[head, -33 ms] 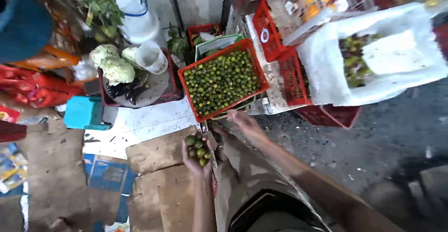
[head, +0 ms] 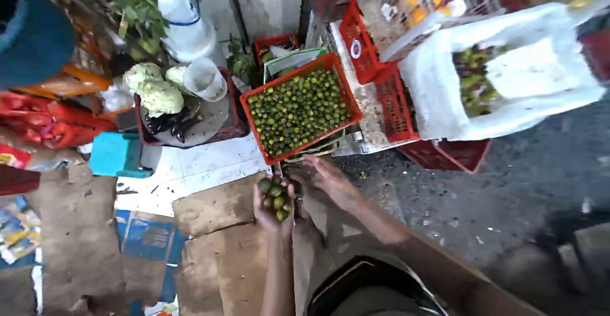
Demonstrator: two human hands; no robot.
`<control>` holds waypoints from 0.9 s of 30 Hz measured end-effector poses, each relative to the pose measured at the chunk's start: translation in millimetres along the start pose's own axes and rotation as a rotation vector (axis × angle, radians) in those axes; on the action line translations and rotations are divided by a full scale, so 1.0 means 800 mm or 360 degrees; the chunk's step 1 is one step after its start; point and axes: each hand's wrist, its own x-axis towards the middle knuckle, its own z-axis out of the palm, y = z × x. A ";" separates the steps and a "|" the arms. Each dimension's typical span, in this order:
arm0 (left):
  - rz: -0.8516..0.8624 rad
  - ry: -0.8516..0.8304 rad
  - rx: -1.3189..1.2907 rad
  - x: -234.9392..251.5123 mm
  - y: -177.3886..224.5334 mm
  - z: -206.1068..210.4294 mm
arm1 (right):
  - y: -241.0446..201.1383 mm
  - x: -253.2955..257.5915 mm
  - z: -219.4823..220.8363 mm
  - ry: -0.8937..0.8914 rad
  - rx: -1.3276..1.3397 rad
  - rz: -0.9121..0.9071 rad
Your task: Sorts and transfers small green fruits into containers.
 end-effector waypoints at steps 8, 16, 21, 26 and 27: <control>0.0953 -0.0911 0.2162 -0.069 -0.153 0.063 | -0.012 -0.139 -0.011 0.0293 0.1496 -0.0326; 0.0877 -0.1697 0.2772 -0.142 -0.325 0.128 | 0.024 -0.238 -0.166 0.1155 0.0992 -0.1060; 0.0669 -0.2065 0.2924 -0.175 -0.445 0.087 | 0.058 -0.300 -0.254 0.1612 0.1259 -0.0977; 0.0642 -0.2358 0.3305 -0.214 -0.519 0.078 | 0.088 -0.340 -0.319 0.1538 0.1944 -0.1069; 0.0669 -0.2391 0.3355 -0.220 -0.529 0.078 | 0.092 -0.346 -0.326 0.1577 0.1902 -0.1076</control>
